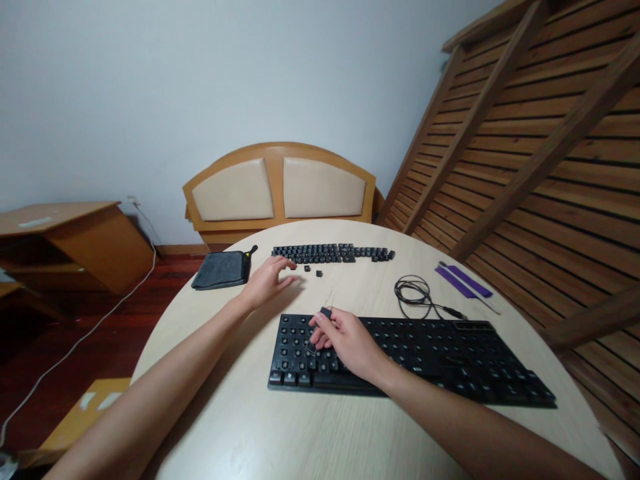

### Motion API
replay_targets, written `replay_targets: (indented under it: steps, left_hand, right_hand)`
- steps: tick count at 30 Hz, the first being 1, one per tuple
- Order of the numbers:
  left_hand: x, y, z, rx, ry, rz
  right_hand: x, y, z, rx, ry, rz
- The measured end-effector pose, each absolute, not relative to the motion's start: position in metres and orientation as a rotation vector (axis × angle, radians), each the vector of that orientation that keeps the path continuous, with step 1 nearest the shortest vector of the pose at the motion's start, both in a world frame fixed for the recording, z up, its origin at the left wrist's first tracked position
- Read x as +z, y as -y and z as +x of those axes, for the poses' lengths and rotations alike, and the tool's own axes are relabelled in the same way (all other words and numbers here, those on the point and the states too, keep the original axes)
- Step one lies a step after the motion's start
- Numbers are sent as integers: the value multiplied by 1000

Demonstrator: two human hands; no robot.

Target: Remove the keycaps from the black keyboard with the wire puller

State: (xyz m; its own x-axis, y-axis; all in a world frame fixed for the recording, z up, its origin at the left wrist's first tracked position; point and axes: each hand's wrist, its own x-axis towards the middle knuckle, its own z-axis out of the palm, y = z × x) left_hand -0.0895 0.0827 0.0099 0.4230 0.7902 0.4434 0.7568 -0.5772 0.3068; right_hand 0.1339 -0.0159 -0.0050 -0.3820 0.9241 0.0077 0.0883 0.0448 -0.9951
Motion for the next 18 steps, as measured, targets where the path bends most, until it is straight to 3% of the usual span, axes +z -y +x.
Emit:
replay_targets:
  steps: [9,18]
  left_hand:
    - [36,4,-68,467,-849,2106]
    - [50,11,-70,205,-914,2295]
  right_hand:
    - [10,26,139,1225,1959,-1026]
    - [22,33,151,874,2327,-998]
